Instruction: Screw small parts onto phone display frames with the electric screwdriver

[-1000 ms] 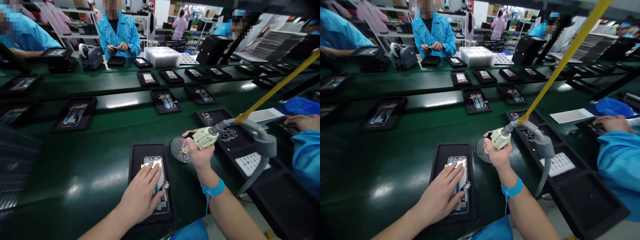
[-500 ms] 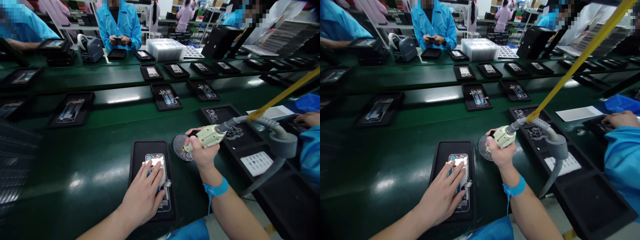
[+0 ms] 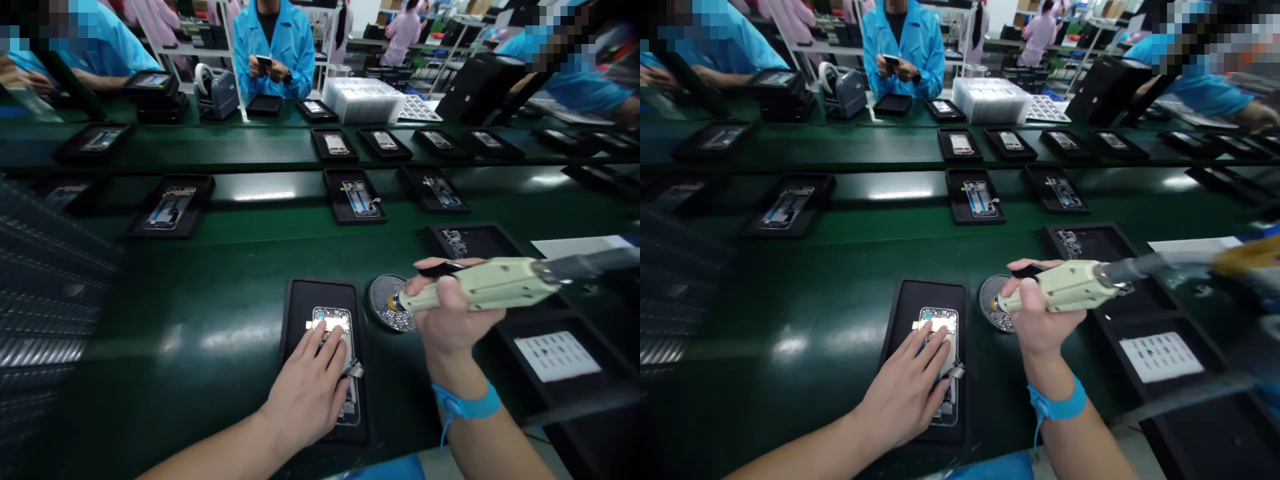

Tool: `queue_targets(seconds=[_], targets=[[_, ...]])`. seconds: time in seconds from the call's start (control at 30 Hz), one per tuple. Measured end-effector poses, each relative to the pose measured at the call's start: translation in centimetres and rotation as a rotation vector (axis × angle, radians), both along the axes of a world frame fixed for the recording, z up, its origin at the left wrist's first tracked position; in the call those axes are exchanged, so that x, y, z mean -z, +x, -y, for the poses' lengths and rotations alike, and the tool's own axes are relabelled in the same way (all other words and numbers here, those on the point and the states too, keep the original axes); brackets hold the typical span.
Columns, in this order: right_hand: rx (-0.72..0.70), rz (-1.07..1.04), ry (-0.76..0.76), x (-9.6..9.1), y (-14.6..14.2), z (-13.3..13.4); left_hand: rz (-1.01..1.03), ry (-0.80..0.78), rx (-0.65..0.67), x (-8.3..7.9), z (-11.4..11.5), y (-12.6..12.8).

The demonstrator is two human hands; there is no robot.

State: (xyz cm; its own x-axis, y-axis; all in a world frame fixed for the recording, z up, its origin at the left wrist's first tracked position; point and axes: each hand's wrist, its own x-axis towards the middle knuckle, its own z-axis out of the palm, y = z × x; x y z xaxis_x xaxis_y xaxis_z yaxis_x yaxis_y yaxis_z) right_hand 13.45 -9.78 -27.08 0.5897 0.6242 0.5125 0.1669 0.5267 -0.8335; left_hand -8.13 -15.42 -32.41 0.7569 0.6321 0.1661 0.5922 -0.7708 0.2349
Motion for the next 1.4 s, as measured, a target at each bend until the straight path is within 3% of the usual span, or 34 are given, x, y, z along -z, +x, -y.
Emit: queue_targets(seconds=[0.13,0.23,0.3,0.47,1.4], targets=[[-0.285,-0.057,0.028,-1.3,-4.4,0.2,0.015,-0.002,-0.002,0.3,0.1,0.1],[-0.485,-0.060,-0.023,-0.3,-7.4,0.1,0.050,-0.027,-0.011,0.6,0.3,0.1],[-0.537,-0.046,-0.049,0.7,-8.6,0.0,0.076,-0.056,-0.030,0.8,0.4,0.1],[-0.560,-0.039,-0.070,1.9,-9.1,-0.2,0.088,-0.078,-0.045,0.9,0.4,0.2],[-0.580,-0.047,-0.065,2.3,-9.5,-0.2,0.082,-0.052,-0.034,0.8,0.7,0.3]])
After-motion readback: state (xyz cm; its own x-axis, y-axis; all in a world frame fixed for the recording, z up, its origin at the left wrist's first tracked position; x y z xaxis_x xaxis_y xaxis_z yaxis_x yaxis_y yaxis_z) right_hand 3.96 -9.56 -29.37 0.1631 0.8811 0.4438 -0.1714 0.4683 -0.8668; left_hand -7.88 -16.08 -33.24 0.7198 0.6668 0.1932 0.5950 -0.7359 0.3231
